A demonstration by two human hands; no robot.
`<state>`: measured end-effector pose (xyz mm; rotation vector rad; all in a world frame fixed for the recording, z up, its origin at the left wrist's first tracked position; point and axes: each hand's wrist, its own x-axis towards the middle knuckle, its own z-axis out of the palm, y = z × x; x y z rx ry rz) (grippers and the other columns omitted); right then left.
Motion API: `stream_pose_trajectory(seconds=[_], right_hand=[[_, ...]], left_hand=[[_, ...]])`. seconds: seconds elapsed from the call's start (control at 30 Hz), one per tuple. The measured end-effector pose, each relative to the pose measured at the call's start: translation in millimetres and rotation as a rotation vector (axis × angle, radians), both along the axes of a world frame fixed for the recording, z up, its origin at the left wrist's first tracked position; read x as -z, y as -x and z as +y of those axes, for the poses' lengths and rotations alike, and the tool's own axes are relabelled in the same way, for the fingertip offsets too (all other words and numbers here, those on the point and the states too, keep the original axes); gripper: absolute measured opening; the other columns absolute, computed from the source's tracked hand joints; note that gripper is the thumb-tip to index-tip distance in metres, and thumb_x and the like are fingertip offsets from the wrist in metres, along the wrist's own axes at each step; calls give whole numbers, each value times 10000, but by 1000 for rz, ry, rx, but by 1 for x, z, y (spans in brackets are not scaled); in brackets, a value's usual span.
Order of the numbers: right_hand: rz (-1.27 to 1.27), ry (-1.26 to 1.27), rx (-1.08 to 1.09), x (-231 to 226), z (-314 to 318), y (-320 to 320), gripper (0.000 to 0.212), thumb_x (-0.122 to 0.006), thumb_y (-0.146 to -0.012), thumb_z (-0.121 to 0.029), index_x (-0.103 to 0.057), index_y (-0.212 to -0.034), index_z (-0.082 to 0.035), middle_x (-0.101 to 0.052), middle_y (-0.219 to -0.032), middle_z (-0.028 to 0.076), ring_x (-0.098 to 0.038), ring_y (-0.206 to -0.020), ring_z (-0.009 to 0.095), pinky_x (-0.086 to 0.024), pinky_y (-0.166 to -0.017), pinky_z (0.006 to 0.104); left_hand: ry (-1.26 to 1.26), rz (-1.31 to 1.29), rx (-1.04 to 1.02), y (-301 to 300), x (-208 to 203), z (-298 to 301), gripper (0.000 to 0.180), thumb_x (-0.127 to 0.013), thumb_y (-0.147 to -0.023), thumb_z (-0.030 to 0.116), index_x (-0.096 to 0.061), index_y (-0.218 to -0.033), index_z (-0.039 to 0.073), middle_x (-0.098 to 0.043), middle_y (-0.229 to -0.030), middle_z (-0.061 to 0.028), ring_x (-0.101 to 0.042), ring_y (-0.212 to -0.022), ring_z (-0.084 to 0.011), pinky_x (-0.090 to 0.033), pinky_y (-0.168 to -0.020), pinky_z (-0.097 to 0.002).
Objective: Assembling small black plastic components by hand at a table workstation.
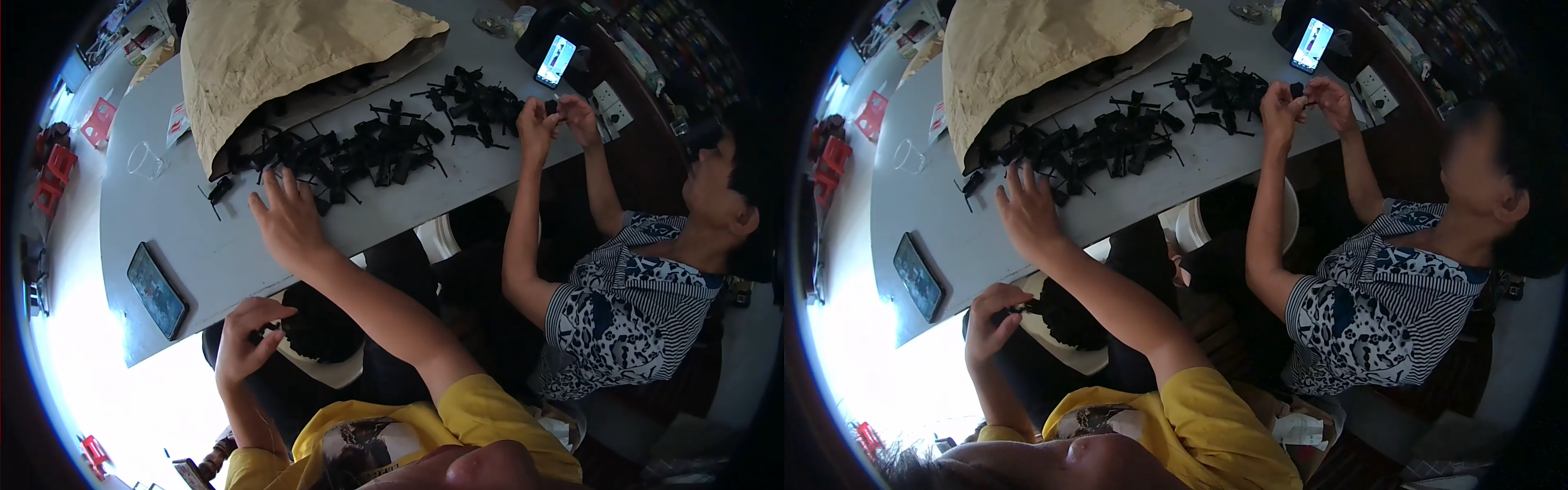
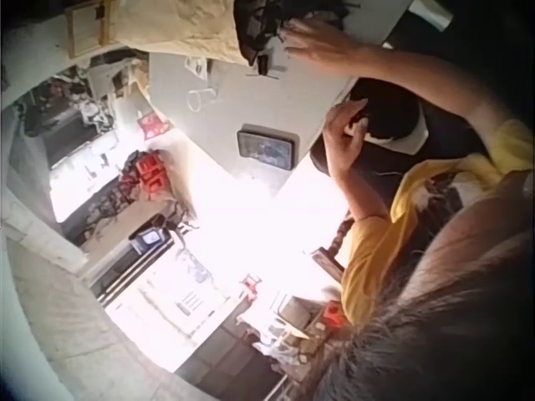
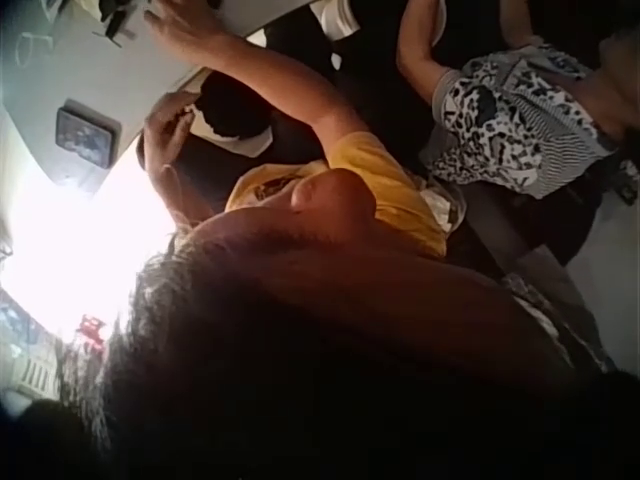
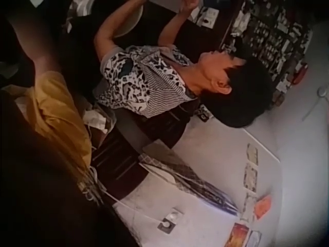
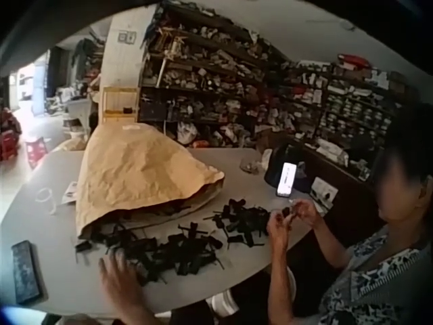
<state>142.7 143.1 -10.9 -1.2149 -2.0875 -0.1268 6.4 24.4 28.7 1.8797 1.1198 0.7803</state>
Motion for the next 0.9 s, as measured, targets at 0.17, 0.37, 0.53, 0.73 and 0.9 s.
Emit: stream_pose_trajectory(seconds=[0.17,0.37,0.53,0.73,0.9], right_hand=[[-53,42,-59,7,1,10,223,-519,-773,-106,-580,-964,-10,-479,-1146,191,-445,-1076,319,-382,-853,398],[-169,64,73,-8,4,-2,208,-534,-746,-118,-600,-929,-44,-521,-1097,139,-477,-972,266,-397,-755,355],[-132,49,21,2,8,1,184,-539,-730,-118,-602,-891,-55,-534,-1004,113,-486,-885,241,-392,-705,347],[-93,37,168,-7,4,-6,125,-536,-726,-100,-584,-832,-57,-505,-945,109,-512,-832,250,-403,-713,352],[77,143,16,-10,5,-8,97,-518,-734,-44,-555,-823,-33,-484,-925,137,-522,-838,279,-418,-719,377]], left_hand=[[-57,-68,8,-3,-5,-1,259,-617,-712,160,-646,-909,-4,-612,-876,-128,-587,-844,-260,-453,-786,-338],[-41,-35,-175,-3,-3,12,145,-544,-746,8,-621,-863,-29,-607,-850,-115,-591,-822,-210,-468,-705,-282],[-14,-198,-261,-2,11,44,98,-520,-817,16,-596,-848,-38,-589,-804,-61,-537,-742,-111,-435,-643,-233],[101,-373,-361,-2,31,54,148,-492,-898,92,-586,-904,-22,-574,-797,-27,-500,-710,-85,-409,-680,-213],[70,-396,-357,-2,32,49,143,-497,-897,97,-590,-902,-12,-566,-787,-23,-493,-705,-82,-398,-668,-203]])
